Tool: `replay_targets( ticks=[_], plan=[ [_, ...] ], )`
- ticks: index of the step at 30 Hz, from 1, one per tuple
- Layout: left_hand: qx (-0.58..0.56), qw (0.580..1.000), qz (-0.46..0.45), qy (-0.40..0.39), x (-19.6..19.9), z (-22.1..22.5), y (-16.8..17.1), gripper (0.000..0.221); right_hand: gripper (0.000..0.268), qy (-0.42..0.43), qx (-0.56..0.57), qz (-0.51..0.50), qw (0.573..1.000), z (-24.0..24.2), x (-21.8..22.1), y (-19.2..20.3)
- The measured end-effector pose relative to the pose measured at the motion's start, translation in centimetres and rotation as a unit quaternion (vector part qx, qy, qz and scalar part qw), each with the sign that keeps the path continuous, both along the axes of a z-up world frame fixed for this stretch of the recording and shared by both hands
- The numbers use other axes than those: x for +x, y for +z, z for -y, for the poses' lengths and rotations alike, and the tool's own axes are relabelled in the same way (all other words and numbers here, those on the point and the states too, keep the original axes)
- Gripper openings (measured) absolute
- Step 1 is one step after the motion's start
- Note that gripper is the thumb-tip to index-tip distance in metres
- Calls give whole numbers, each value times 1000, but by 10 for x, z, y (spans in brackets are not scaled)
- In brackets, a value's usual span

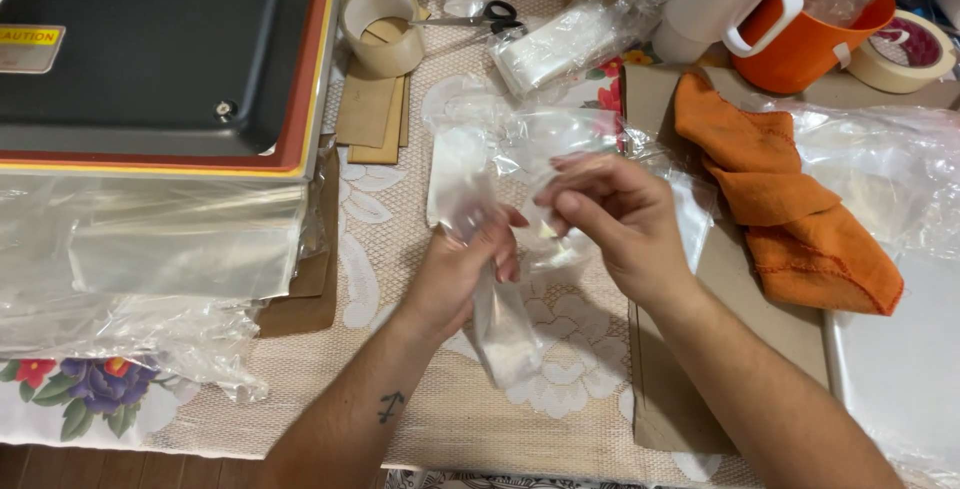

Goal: Sorting and packing small plastic bags into larger plastic sleeves on a workspace table.

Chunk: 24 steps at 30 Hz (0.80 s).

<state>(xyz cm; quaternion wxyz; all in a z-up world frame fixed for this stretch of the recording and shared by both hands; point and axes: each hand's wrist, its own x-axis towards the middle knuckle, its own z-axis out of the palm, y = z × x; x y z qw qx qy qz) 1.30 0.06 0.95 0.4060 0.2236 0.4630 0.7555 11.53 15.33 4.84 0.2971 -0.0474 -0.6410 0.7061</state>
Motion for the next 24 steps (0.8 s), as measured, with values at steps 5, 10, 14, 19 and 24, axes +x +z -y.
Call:
replay_targets(
  ticks=[5,10,14,19,24],
  plan=[
    [-21,990,135,40,-5,2,-2,50,63,157,-97,16,983,19,10,22],
    [-31,976,208,56,7,4,37,75,60,161,-86,135,974,32,-11,-1],
    [-29,975,204,83,6,2,45,87,55,104,-29,193,975,37,-16,5],
    [-71,983,148,87,9,2,33,60,53,83,9,227,970,36,-19,-1],
    [-37,983,153,96,7,-9,7,35,52,51,55,239,968,43,-22,-4]
  ],
)
